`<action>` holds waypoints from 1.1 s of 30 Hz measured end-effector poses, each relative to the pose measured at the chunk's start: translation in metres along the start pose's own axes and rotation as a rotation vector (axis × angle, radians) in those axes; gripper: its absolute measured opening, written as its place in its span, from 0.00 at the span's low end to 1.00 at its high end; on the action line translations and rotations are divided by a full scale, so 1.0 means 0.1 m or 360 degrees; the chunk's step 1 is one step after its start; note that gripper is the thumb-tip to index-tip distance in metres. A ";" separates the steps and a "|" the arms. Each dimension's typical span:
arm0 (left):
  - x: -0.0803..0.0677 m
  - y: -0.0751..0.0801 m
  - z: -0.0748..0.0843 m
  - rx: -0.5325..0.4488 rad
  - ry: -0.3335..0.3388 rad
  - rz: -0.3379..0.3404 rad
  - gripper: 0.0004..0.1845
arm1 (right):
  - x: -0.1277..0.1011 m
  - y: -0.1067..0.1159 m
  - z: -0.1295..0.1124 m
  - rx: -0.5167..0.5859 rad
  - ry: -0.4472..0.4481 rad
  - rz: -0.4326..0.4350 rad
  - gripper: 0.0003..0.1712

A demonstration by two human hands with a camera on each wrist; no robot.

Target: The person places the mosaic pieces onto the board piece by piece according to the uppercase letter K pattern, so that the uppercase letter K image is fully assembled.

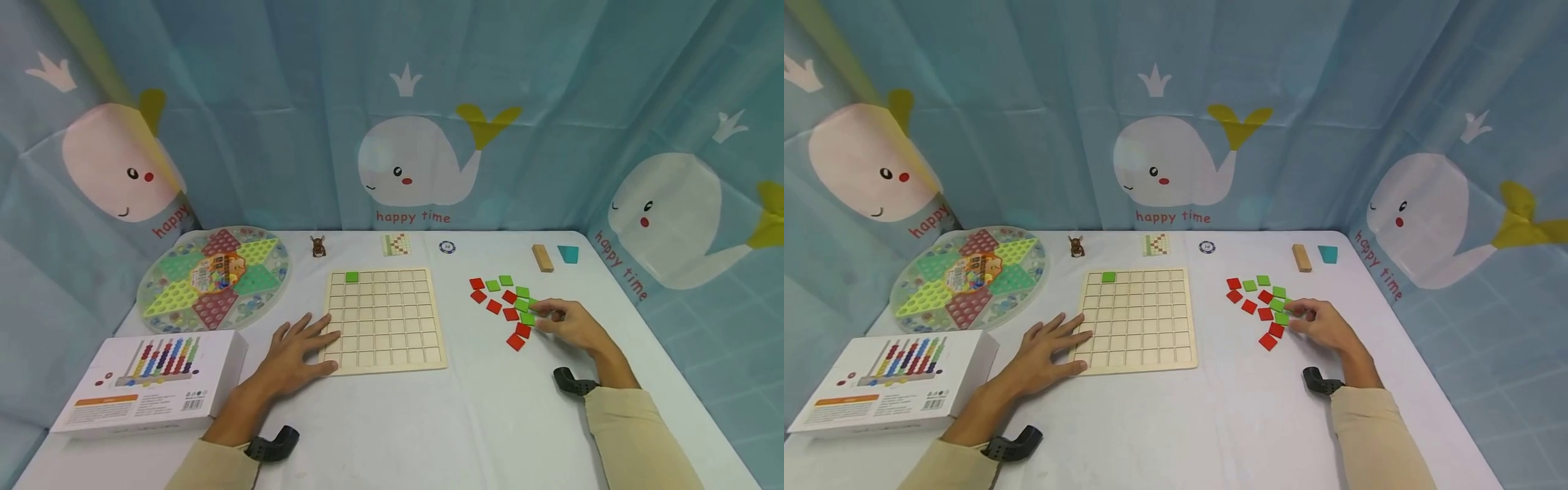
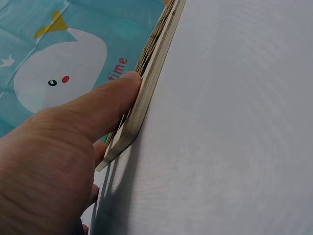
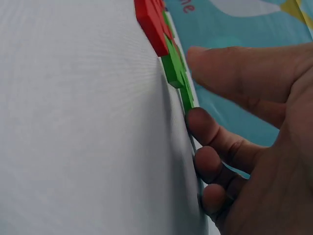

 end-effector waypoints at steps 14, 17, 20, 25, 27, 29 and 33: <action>0.00 -0.01 -0.01 -0.0003 0.0009 -0.0005 0.33 | 0.05 -0.06 -0.01 -0.0239 0.0045 0.0026 0.18; 0.00 -0.02 -0.01 0.0008 0.0008 -0.0003 0.33 | 0.03 -0.01 -0.03 -0.0207 0.0072 0.0043 0.18; 0.00 -0.02 0.00 0.0017 0.0013 -0.0004 0.32 | -0.01 0.07 -0.09 -0.0154 0.0106 0.0074 0.18; 0.00 -0.01 0.00 0.0018 0.0014 -0.0002 0.32 | -0.06 0.21 -0.27 -0.0101 0.0172 0.0137 0.18; -0.01 -0.01 -0.01 0.0020 0.0014 -0.0001 0.32 | -0.07 0.25 -0.35 -0.0101 0.0205 0.0159 0.18; -0.01 0.00 -0.01 0.0021 0.0013 0.0000 0.33 | -0.07 0.28 -0.44 -0.0092 0.0239 0.0187 0.19; -0.01 0.00 -0.01 0.0016 0.0014 0.0000 0.33 | -0.07 0.32 -0.64 -0.0074 0.0321 0.0259 0.18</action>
Point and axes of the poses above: each hand's wrist, its own x-axis towards the middle knuckle, its own y-axis out of the back of the hand, z = x × y, the point moved 7 cm from there along x, towards the middle knuckle, and after that the axes turned 11 degrees about y, right-handed, at the moved point
